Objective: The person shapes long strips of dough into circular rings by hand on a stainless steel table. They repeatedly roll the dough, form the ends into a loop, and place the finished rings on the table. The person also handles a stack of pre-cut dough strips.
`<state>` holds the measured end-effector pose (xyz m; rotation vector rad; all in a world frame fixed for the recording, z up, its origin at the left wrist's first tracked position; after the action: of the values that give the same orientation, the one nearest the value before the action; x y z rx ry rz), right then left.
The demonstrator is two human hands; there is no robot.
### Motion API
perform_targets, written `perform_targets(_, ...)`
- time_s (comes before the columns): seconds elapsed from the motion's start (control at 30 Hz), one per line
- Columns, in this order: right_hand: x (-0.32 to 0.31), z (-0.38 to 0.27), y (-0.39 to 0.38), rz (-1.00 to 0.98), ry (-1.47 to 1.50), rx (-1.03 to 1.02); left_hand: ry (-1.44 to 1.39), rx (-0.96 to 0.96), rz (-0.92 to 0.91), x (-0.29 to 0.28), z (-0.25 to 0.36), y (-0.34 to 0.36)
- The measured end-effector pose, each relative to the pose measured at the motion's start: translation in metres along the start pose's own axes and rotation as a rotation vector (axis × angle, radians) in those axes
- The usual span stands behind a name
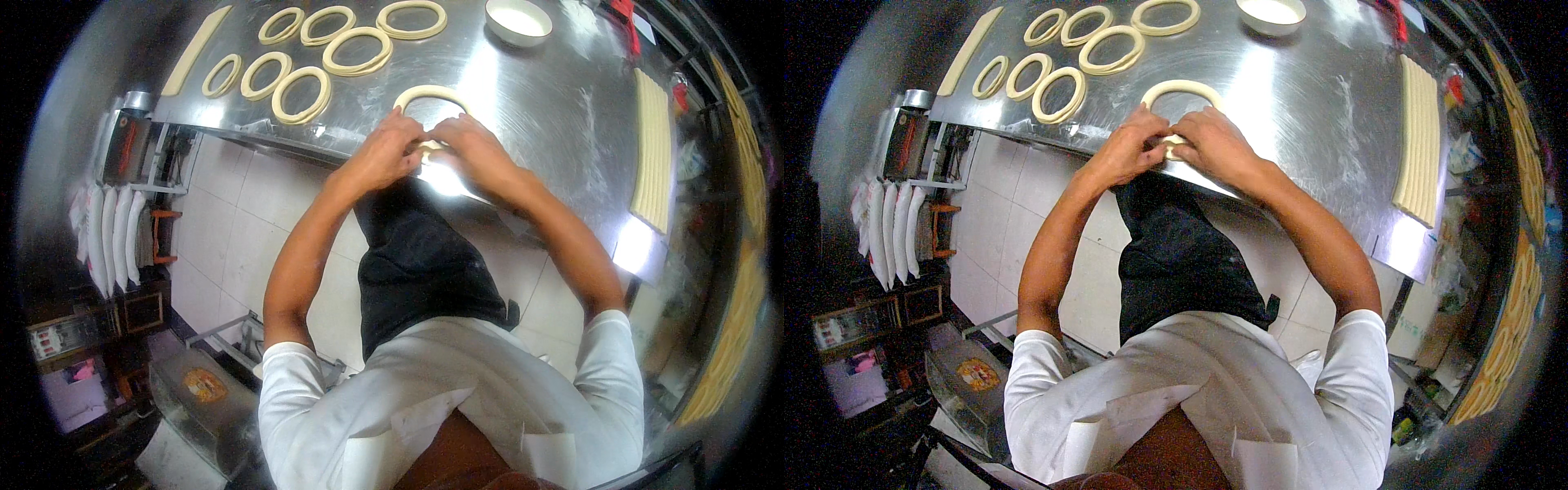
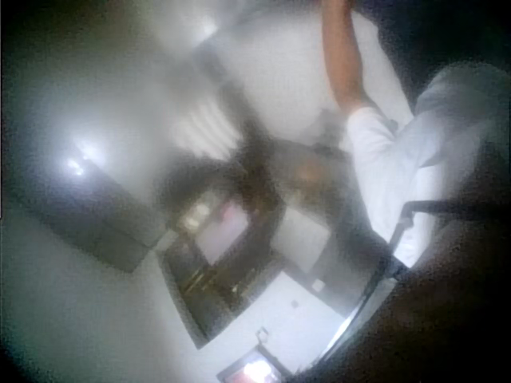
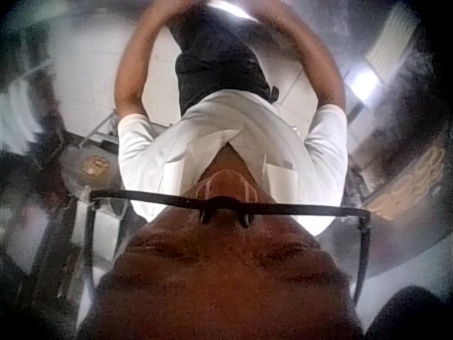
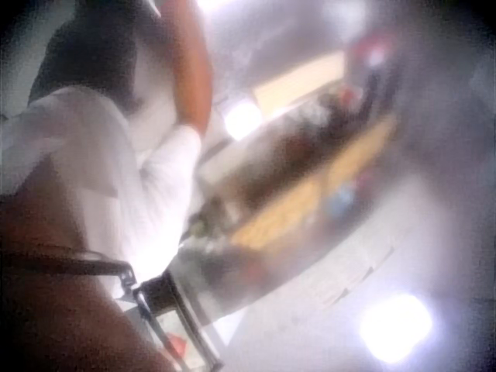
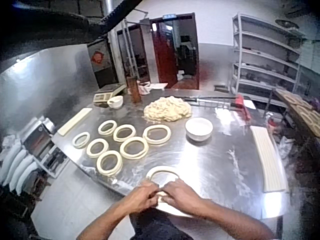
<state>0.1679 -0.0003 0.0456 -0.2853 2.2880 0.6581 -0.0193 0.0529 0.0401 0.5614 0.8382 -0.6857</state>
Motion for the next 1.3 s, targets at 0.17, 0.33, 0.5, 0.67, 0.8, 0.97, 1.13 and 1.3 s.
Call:
perform_targets(0.17, 0.007, 0.013, -0.002, -0.075, -0.046, 0.117, 0.086, 0.018, 0.006, -0.007, 0.007, -0.003)
perform_targets(0.33, 0.006, 0.006, 0.000, 0.080, 0.034, -0.031, 0.082, 0.110, 0.071, -0.006, 0.001, -0.005)
perform_targets(0.5, 0.012, 0.012, 0.004, -0.015, 0.032, 0.111, 0.089, 0.143, 0.111, -0.006, 0.002, -0.005)
perform_targets(0.67, 0.002, 0.000, 0.003, -0.002, 0.022, 0.138, 0.104, 0.128, 0.109, -0.004, -0.001, -0.010)
perform_targets(0.8, 0.009, 0.010, 0.000, -0.020, 0.047, 0.192, 0.107, 0.136, 0.128, -0.002, -0.002, -0.009)
perform_targets(0.97, -0.002, 0.001, -0.006, 0.001, -0.086, 0.137, 0.124, 0.097, 0.096, -0.004, -0.001, -0.011)
perform_targets(1.13, -0.009, -0.003, -0.022, 0.169, -0.217, -0.088, 0.093, 0.066, 0.093, -0.001, 0.009, -0.003)
perform_targets(1.3, -0.003, -0.004, -0.028, 0.086, -0.240, -0.138, 0.062, 0.045, 0.139, 0.021, -0.005, 0.006)
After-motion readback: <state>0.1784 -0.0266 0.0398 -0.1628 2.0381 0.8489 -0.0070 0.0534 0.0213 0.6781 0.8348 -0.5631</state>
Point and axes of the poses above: each hand's wrist, its own y-axis towards the middle knuckle, its own x-axis out of the palm, z = x × y, the point moved 3 cm from there along y, towards the middle knuckle, and after that the axes turned 2 degrees about y, right-handed, at the moved point
